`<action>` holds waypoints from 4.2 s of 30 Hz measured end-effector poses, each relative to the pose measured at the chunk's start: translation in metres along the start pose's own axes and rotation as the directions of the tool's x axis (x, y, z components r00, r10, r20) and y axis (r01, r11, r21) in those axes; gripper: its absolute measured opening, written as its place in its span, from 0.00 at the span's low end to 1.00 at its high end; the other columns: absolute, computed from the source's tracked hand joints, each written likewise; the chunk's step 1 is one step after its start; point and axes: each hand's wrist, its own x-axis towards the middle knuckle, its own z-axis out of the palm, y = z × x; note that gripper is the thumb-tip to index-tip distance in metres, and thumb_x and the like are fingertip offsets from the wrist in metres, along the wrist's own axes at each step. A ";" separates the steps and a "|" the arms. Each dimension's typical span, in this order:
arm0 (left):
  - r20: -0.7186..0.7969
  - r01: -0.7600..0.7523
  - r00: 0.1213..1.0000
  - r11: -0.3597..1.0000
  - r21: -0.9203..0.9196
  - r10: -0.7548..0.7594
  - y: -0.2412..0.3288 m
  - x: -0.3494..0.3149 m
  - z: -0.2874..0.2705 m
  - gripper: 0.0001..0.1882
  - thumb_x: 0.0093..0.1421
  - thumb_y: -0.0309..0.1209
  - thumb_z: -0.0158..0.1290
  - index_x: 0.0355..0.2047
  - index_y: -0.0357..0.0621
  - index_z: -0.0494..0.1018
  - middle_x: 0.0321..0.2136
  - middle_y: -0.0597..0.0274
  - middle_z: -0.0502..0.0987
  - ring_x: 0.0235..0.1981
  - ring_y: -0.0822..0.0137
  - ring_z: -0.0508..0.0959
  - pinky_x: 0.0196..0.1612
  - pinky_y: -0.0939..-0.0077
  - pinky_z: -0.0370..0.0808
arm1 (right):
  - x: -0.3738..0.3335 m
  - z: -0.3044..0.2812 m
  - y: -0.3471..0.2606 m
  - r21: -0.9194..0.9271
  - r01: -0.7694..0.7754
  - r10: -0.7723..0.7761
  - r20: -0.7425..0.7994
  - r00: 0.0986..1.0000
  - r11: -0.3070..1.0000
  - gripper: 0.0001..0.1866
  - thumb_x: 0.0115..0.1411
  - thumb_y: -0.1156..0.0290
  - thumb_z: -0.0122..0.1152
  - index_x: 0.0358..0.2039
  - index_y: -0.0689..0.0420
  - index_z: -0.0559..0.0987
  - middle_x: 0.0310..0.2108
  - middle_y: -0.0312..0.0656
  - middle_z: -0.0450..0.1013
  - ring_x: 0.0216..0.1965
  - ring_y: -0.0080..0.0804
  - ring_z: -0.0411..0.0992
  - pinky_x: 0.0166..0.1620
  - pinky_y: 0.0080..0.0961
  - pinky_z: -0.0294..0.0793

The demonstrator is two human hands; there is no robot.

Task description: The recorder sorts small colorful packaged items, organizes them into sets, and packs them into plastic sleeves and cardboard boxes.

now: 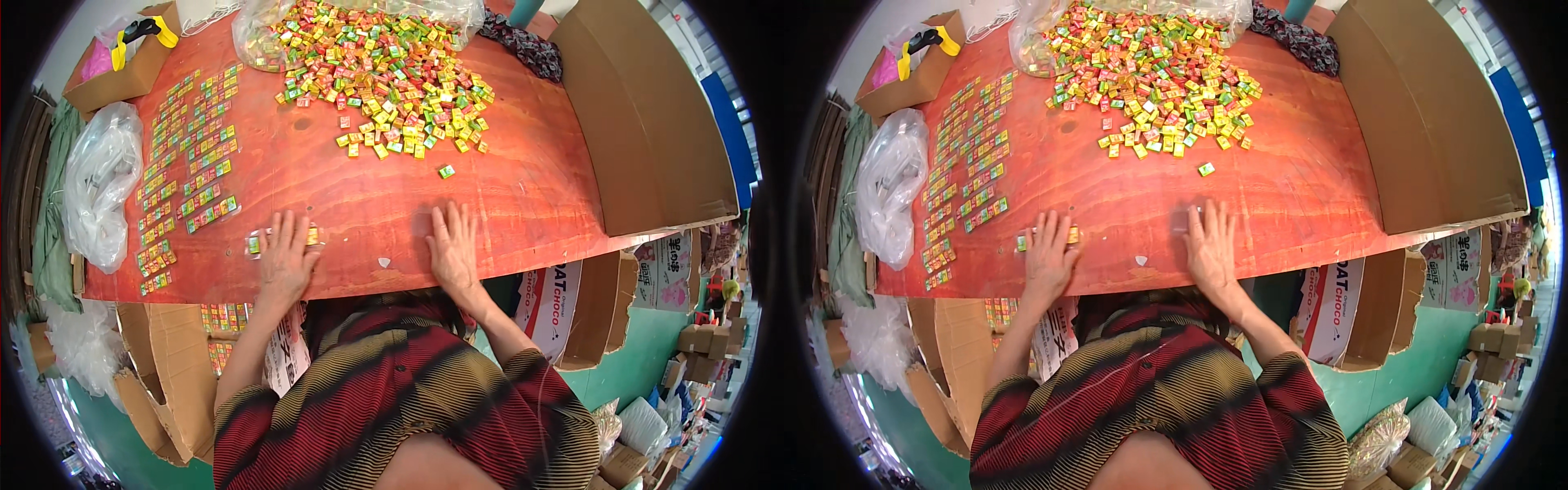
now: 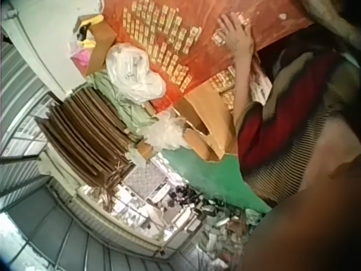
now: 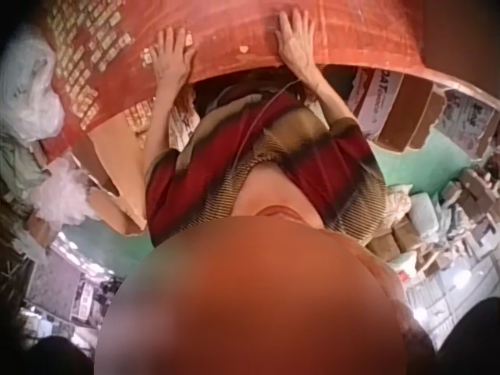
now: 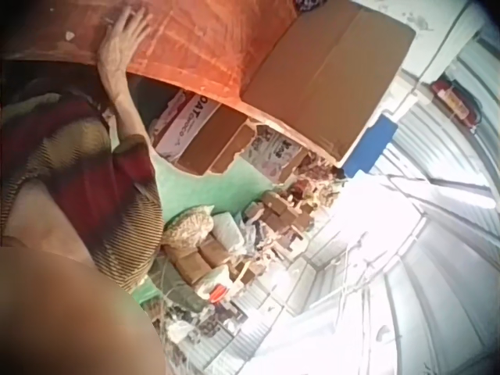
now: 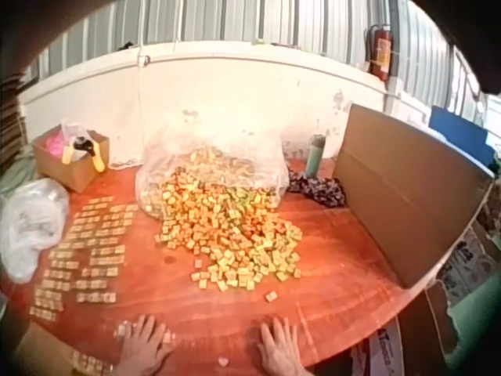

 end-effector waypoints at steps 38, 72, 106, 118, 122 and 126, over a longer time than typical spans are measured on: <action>-0.189 0.074 0.965 0.882 -0.466 -0.181 0.031 0.111 0.020 0.15 0.44 0.25 0.56 0.36 0.41 0.71 0.28 0.51 0.73 0.32 0.52 0.73 0.36 0.64 0.69 | 0.108 0.046 -0.044 0.149 0.297 -0.288 -0.081 0.954 0.943 0.08 0.46 0.75 0.51 0.30 0.59 0.70 0.29 0.46 0.66 0.31 0.44 0.69 0.31 0.35 0.70; -0.219 -0.042 0.974 0.908 -0.416 -0.055 0.026 0.124 0.018 0.17 0.39 0.32 0.62 0.25 0.36 0.68 0.23 0.52 0.68 0.27 0.53 0.70 0.30 0.62 0.67 | 0.174 0.036 -0.051 0.367 0.243 -0.224 -0.093 0.970 0.898 0.11 0.49 0.77 0.49 0.34 0.59 0.73 0.33 0.49 0.67 0.35 0.48 0.68 0.37 0.36 0.69; -0.139 -0.075 0.990 0.855 -0.512 0.003 0.046 0.121 0.025 0.18 0.46 0.27 0.56 0.40 0.41 0.69 0.35 0.53 0.66 0.36 0.53 0.71 0.38 0.63 0.69 | 0.101 0.019 -0.031 0.308 0.277 -0.311 0.067 0.948 0.910 0.18 0.48 0.81 0.48 0.43 0.60 0.68 0.37 0.49 0.65 0.39 0.48 0.67 0.36 0.36 0.70; -0.107 -0.091 0.993 0.875 -0.475 0.046 0.063 0.124 0.025 0.17 0.47 0.28 0.56 0.39 0.41 0.69 0.34 0.55 0.65 0.35 0.55 0.71 0.36 0.63 0.68 | 0.099 -0.009 0.007 0.151 0.323 -0.316 -0.068 0.946 0.934 0.19 0.50 0.78 0.43 0.44 0.56 0.70 0.40 0.44 0.67 0.39 0.44 0.67 0.40 0.34 0.69; -0.121 -0.102 0.991 0.877 -0.469 0.051 0.065 0.127 0.023 0.17 0.46 0.28 0.57 0.38 0.41 0.69 0.33 0.56 0.66 0.33 0.56 0.72 0.35 0.64 0.69 | 0.099 -0.005 0.014 0.098 0.322 -0.324 0.007 0.946 0.942 0.17 0.49 0.78 0.43 0.41 0.57 0.71 0.38 0.44 0.67 0.38 0.44 0.67 0.38 0.35 0.69; -0.136 -0.089 0.990 0.885 -0.456 0.029 0.070 0.122 0.027 0.17 0.45 0.28 0.57 0.38 0.41 0.69 0.32 0.56 0.66 0.32 0.56 0.72 0.34 0.64 0.69 | 0.084 -0.001 0.014 0.092 0.242 -0.244 0.014 0.970 0.966 0.13 0.48 0.78 0.46 0.36 0.60 0.71 0.35 0.47 0.67 0.37 0.45 0.67 0.36 0.36 0.70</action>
